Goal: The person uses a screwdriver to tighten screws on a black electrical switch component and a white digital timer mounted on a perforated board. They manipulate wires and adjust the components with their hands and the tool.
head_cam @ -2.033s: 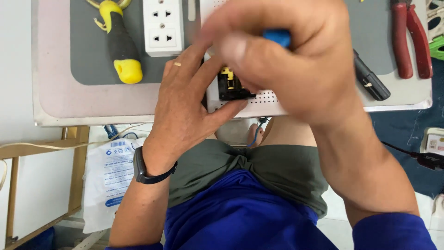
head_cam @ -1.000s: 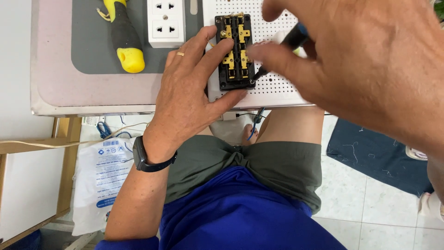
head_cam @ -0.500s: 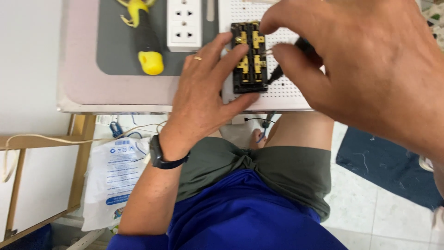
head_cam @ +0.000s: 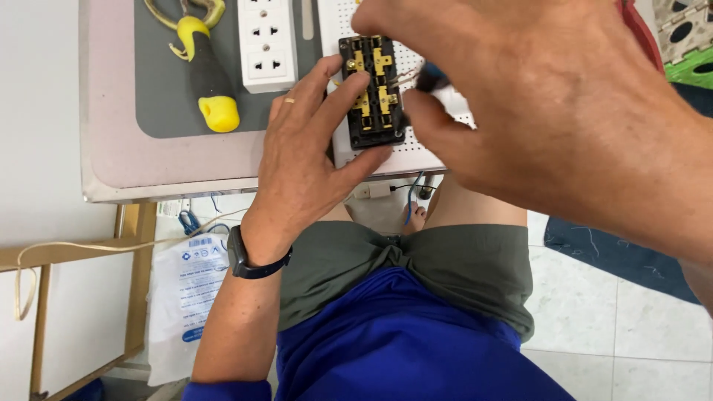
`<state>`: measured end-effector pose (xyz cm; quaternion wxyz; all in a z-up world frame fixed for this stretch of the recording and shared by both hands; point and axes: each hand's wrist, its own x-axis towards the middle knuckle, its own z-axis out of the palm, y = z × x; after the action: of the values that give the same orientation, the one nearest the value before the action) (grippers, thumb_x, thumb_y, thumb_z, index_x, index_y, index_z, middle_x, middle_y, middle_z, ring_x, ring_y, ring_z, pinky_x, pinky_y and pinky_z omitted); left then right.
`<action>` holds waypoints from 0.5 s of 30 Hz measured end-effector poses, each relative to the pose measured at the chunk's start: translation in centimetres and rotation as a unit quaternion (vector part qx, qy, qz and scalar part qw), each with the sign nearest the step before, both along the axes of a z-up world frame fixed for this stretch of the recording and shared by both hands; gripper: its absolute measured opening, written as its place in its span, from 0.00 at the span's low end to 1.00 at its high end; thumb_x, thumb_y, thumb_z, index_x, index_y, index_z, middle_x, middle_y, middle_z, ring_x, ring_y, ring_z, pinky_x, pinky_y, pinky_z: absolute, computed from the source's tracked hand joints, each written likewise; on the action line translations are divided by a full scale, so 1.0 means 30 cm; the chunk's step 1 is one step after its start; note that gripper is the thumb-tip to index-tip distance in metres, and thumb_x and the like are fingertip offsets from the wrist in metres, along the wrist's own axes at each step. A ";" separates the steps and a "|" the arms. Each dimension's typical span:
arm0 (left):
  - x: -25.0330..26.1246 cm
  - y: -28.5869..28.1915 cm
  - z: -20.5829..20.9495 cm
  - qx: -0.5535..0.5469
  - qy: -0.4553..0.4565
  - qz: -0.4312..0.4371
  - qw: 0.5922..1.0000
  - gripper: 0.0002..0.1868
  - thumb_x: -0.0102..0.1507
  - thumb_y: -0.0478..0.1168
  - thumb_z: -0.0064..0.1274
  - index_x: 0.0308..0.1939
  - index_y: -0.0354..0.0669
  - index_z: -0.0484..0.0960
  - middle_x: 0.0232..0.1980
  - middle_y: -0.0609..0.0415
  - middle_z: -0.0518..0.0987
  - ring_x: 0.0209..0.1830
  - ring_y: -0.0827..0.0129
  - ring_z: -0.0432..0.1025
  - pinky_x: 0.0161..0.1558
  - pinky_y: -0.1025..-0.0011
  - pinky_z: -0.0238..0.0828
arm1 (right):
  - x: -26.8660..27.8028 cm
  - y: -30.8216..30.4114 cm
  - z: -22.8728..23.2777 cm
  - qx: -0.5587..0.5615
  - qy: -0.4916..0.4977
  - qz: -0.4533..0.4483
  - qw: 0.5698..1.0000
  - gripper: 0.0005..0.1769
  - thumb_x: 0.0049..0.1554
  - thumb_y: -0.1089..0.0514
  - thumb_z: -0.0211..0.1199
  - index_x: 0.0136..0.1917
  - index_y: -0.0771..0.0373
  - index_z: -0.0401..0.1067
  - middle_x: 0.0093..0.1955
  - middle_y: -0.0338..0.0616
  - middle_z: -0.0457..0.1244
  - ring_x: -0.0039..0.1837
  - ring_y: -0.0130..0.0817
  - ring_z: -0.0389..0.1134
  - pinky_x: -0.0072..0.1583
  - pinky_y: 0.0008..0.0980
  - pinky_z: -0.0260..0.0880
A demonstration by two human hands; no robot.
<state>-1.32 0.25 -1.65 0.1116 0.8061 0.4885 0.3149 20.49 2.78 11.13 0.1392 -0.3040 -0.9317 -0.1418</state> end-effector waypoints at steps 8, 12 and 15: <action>0.026 -0.057 0.085 0.123 0.054 0.061 0.989 0.33 0.61 0.50 0.70 0.62 0.44 0.69 0.64 0.40 0.63 0.66 0.42 0.62 0.59 0.46 0.62 | 0.001 -0.045 -0.009 0.019 0.008 -0.023 1.000 0.19 0.63 0.61 0.60 0.67 0.56 0.73 0.30 0.33 0.60 0.31 0.37 0.63 0.32 0.37 0.56; 0.028 -0.020 0.126 0.059 0.070 -0.053 0.994 0.17 0.62 0.44 0.64 0.55 0.51 0.81 0.73 0.46 0.55 0.74 0.32 0.47 0.65 0.35 0.56 | 0.007 -0.050 -0.004 0.037 0.008 -0.009 0.999 0.15 0.68 0.53 0.62 0.66 0.56 0.73 0.44 0.35 0.67 0.40 0.37 0.68 0.35 0.37 0.58; 0.029 0.038 0.144 0.072 0.111 -0.125 0.983 0.14 0.60 0.38 0.63 0.51 0.52 0.82 0.71 0.45 0.58 0.71 0.29 0.50 0.55 0.32 0.59 | 0.021 -0.050 -0.039 0.049 0.020 -0.027 0.998 0.11 0.67 0.59 0.61 0.63 0.53 0.74 0.37 0.30 0.64 0.34 0.33 0.64 0.33 0.35 0.51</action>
<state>-0.46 1.40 2.67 0.0368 0.8967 0.3692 0.2415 21.12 1.27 9.95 0.1689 -0.3245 -0.9122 -0.1845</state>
